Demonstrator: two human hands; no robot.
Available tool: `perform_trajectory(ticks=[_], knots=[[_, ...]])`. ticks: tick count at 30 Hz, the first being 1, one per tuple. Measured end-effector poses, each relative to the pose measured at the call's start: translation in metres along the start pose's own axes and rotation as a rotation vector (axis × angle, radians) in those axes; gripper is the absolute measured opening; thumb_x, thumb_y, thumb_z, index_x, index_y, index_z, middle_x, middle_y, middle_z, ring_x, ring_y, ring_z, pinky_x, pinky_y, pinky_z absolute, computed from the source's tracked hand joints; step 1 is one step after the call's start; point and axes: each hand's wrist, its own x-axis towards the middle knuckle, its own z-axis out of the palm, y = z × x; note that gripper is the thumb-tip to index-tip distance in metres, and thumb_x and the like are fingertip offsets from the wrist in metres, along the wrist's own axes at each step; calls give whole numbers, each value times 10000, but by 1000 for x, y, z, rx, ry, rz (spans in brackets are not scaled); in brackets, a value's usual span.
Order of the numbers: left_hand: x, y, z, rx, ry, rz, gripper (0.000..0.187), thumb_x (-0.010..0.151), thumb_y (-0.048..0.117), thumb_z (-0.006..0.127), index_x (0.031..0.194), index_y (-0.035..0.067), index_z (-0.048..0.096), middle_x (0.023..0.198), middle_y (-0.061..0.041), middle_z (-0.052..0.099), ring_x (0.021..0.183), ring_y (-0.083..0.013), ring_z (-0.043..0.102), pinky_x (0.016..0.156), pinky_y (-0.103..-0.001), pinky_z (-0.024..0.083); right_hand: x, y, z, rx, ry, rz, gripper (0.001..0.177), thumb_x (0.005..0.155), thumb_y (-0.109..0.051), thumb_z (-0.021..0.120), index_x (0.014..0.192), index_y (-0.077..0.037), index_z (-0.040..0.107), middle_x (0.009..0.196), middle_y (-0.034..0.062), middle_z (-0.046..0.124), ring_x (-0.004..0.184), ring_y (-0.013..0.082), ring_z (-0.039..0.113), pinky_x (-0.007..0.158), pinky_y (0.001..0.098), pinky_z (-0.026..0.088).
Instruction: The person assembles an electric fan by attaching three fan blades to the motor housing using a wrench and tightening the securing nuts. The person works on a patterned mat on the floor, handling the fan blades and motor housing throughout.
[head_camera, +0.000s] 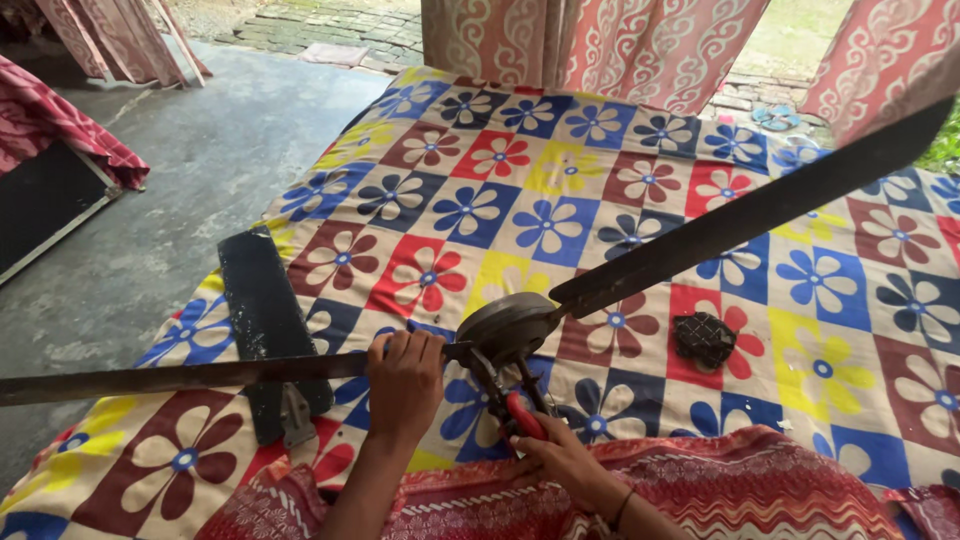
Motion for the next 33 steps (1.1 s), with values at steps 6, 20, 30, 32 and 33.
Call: perform_trajectory(ticks=[6, 20, 30, 32, 33], knots=[[-5, 2, 2, -49, 15, -28, 169, 863, 150, 722, 1031, 135, 728, 933, 4, 702, 974, -203, 644, 1048, -470, 398, -9, 12, 12, -12, 45, 7, 563, 959, -168, 599, 1456, -14, 383, 1133, 165, 602, 921, 322, 801, 773, 419, 648], [-11, -2, 7, -25, -21, -69, 127, 876, 147, 732, 1002, 136, 740, 896, 4, 696, 972, -211, 632, 939, -434, 399, 4, 25, 9, -168, 74, -123, 582, 976, -148, 567, 1500, -9, 354, 1070, 197, 698, 886, 289, 809, 750, 387, 649], [-11, -2, 9, -52, -22, -78, 149, 874, 154, 735, 1022, 142, 731, 919, 11, 682, 981, -205, 622, 905, -427, 399, 3, 26, 8, -309, 105, -189, 528, 972, -156, 582, 1450, 15, 437, 1009, 158, 723, 890, 244, 801, 755, 381, 666], [-11, -3, 9, -47, -20, -77, 151, 872, 150, 737, 1023, 141, 730, 924, 8, 680, 992, -205, 623, 906, -419, 400, 5, 27, 10, -303, 86, -207, 535, 961, -157, 584, 1446, 17, 439, 1010, 154, 729, 886, 240, 804, 747, 375, 693], [-11, -2, 9, -47, -22, -78, 156, 867, 147, 741, 1023, 144, 730, 922, 9, 679, 990, -204, 623, 910, -420, 399, 5, 27, 11, -323, 103, -196, 543, 962, -171, 592, 1451, 11, 441, 1008, 140, 723, 880, 231, 798, 744, 368, 691]])
